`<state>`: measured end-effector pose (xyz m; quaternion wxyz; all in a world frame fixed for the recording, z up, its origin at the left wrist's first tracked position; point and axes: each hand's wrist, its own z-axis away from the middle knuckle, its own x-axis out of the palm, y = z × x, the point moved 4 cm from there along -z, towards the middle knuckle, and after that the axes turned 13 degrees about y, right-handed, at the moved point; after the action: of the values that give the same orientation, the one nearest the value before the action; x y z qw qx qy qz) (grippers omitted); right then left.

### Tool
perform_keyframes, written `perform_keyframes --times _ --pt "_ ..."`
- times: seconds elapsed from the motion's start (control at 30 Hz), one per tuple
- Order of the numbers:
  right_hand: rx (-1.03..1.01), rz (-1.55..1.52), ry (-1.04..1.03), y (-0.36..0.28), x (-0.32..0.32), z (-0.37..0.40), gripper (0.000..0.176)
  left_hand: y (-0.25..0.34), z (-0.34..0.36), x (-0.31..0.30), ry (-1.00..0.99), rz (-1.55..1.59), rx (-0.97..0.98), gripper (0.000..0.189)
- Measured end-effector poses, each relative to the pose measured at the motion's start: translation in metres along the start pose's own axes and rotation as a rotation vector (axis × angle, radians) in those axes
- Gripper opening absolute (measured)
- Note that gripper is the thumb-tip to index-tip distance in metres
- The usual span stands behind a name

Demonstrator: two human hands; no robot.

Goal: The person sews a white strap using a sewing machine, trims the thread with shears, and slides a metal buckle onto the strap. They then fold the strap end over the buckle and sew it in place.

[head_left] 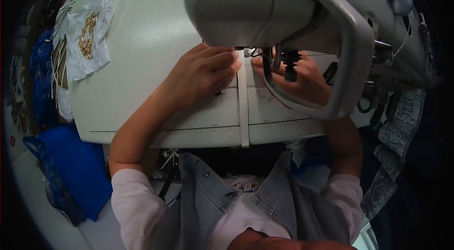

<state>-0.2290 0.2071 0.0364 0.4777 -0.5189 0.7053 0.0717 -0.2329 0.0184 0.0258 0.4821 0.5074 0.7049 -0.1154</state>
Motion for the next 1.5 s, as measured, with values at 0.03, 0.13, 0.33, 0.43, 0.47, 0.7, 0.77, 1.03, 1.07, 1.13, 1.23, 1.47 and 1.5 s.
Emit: perform_keyframes --times 0.03,0.13,0.33,0.43,0.47,0.7,0.77,1.03,1.07,1.13,1.23,1.47,1.5 --pt "0.001 0.002 -0.002 0.003 0.001 0.003 0.016 0.000 0.000 0.001 0.002 0.002 0.001 0.023" --pt "0.077 0.119 -0.011 0.010 0.005 0.012 0.017 0.000 0.001 0.003 -0.004 -0.013 -0.036 0.023" --pt "-0.020 0.105 0.051 0.003 0.005 0.007 0.018 0.012 0.000 0.000 0.087 0.053 0.076 0.024" --pt "-0.034 -0.029 -0.022 0.001 0.013 0.008 0.020 0.009 -0.001 0.000 0.040 0.052 0.016 0.023" --pt "-0.003 0.009 -0.045 0.002 0.012 0.007 0.021 0.007 -0.002 0.000 0.043 0.032 0.009 0.023" --pt "0.085 0.140 -0.029 0.007 0.013 0.009 0.023 0.004 -0.003 -0.001 0.052 -0.018 -0.016 0.025" --pt "0.076 0.165 -0.040 0.005 0.010 0.008 0.023 0.004 -0.003 -0.001 0.057 -0.019 -0.012 0.025" --pt "0.082 0.181 -0.058 0.007 0.012 0.010 0.026 0.002 -0.003 0.000 0.048 0.016 -0.057 0.026" --pt "0.089 0.180 -0.063 0.007 0.011 0.010 0.026 0.002 -0.004 0.000 0.055 0.023 -0.063 0.027" --pt "0.096 0.180 -0.065 0.006 0.011 0.011 0.027 0.002 -0.003 0.000 0.063 0.030 -0.068 0.027" --pt "0.130 0.157 -0.070 0.009 0.014 0.013 0.028 -0.001 -0.001 0.001 0.030 0.047 -0.126 0.028" --pt "0.097 0.136 -0.025 0.005 0.012 0.012 0.026 -0.004 0.002 0.003 0.065 0.015 -0.108 0.030" --pt "0.094 0.116 0.005 0.003 0.012 0.011 0.025 -0.005 0.003 0.003 0.054 0.012 -0.132 0.030"
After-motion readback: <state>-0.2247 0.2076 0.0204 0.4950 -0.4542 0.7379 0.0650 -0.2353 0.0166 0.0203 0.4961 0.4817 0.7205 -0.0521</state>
